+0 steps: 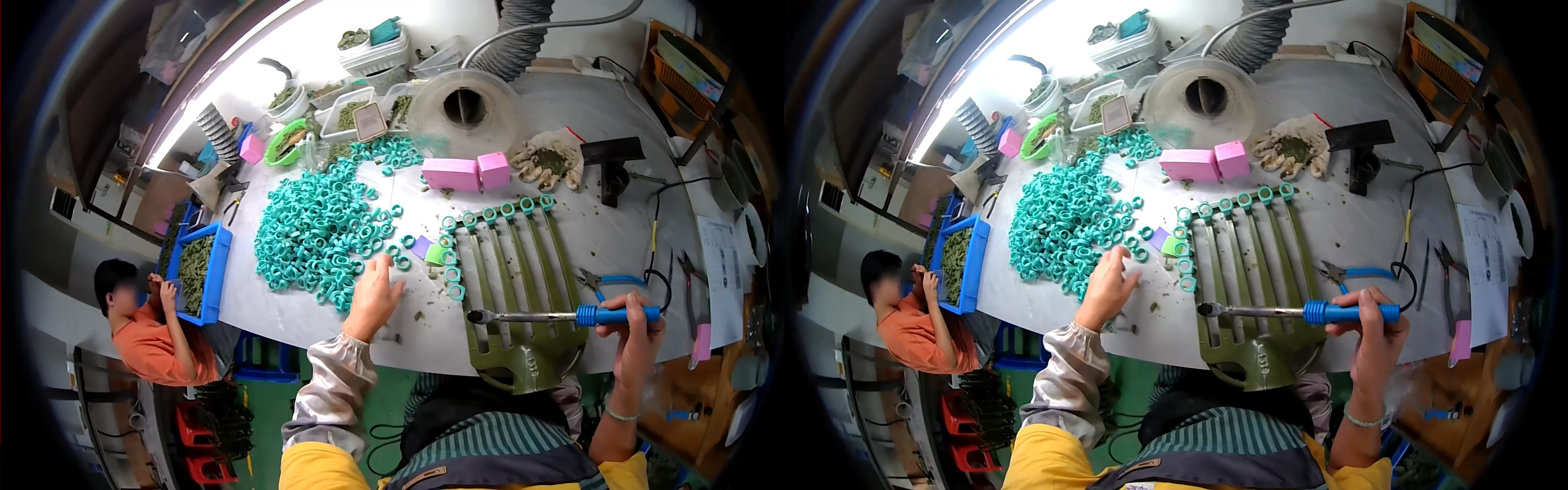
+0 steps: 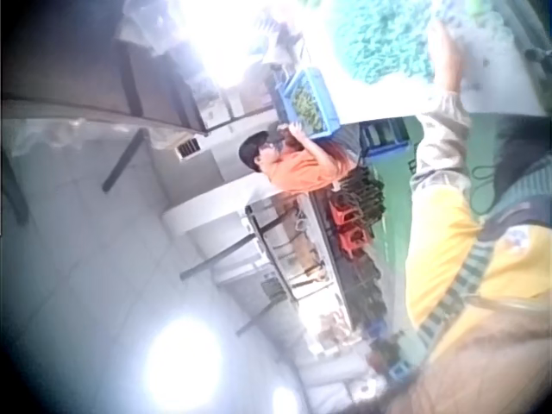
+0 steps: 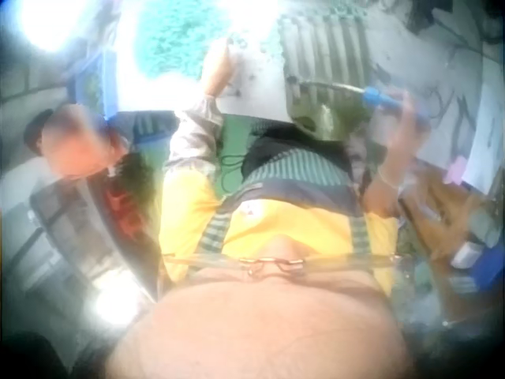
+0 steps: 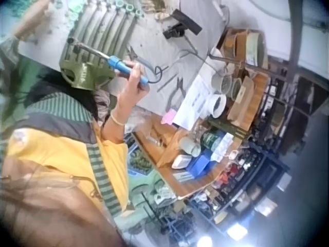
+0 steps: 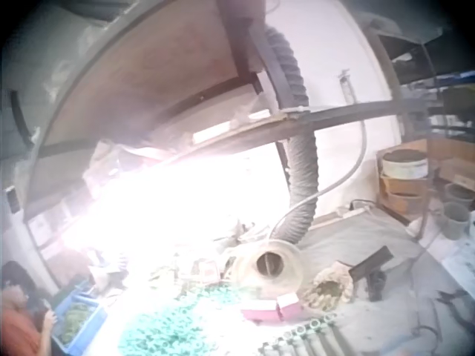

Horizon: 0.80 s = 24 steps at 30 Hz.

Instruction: The person picks up small teal rings from a pile and uses a soldering iron to fuse them onto a green plastic rack. They place the rings one by one onto the frame and apply heat to secure them.

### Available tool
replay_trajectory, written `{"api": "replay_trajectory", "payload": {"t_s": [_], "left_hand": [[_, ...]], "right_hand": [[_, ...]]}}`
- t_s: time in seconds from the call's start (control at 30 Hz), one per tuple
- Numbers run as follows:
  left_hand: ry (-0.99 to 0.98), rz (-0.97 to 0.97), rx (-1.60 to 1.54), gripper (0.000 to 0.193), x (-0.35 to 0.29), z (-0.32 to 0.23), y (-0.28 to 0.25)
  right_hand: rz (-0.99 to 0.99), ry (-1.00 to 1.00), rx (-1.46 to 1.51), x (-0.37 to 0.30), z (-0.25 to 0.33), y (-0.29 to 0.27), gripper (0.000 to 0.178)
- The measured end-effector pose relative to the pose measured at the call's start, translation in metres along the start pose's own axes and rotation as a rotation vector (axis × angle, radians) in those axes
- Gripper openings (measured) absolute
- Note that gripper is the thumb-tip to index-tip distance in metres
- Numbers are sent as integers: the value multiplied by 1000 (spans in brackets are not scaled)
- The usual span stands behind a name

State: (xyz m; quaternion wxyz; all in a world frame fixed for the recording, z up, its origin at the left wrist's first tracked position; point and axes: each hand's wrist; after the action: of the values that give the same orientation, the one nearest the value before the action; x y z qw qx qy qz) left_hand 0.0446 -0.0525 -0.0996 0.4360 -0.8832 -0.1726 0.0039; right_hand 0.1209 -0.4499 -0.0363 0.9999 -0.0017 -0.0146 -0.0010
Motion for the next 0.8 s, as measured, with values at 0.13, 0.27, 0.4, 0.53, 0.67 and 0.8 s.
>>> {"api": "replay_trajectory", "payload": {"t_s": [0.13,0.27,0.4,0.53,0.67,0.8], "left_hand": [[30,117,-87,11,5,19,-2],[-266,480,-479,18,47,22,-43],[-26,-329,-1042,16,111,59,-127],[-40,-565,-987,21,118,81,-152],[41,-74,-298,13,80,52,-82],[321,135,-67,27,43,11,-26]], "right_hand": [[-20,-4,-38,-3,4,2,32],[-21,-11,-52,-4,6,1,34],[-50,-8,-53,-5,9,4,32],[-57,-18,-57,-5,9,6,33],[-69,-4,-76,-4,8,3,33],[-54,-20,-71,-3,9,2,33]]}}
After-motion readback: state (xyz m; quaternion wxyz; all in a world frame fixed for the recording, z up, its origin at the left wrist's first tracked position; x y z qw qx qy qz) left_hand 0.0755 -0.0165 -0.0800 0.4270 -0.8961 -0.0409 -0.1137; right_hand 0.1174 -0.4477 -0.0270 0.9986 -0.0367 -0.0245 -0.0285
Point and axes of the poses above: each hand's wrist, its own x-axis towards the middle knuckle, its own y-axis out of the palm, z = x × y, and after that the axes turned 13 degrees about -x, right-handed
